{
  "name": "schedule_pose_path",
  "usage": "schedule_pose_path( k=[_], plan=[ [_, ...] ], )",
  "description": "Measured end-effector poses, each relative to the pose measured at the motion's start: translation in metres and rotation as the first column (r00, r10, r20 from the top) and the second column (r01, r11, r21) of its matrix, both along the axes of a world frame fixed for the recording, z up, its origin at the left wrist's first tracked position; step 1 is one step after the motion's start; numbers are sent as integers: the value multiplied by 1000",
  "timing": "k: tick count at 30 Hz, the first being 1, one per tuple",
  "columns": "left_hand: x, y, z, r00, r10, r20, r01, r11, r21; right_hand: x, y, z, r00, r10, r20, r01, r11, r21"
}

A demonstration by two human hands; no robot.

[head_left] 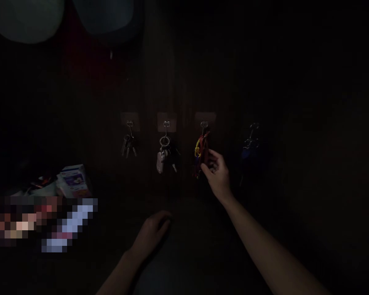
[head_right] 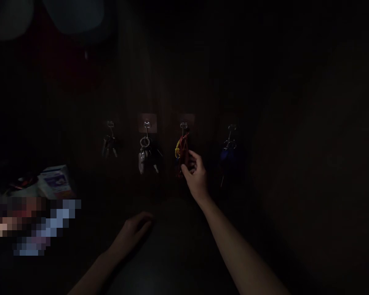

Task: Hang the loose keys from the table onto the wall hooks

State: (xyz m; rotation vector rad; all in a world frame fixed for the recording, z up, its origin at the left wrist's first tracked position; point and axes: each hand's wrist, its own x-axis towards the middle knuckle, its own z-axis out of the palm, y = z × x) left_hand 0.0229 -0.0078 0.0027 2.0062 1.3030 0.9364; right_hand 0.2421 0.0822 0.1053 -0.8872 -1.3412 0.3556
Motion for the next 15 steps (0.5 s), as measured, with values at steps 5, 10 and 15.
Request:
schedule_pose_path(
  k=[5,10,15],
  plan=[
    [-1,1,-3,1000,14,7,-14,1000,21,0,-6,-15,998,23,-66,-29,997,-77],
    [-1,1,-3,1000,-5,-1,5,1000,29,5,-10,-28,995,50,-83,-60,991,-117],
    [-2,2,-4,1000,8,7,-8,1000,25,9,-16,-45,995,65,-74,-77,981,-179]
  ],
)
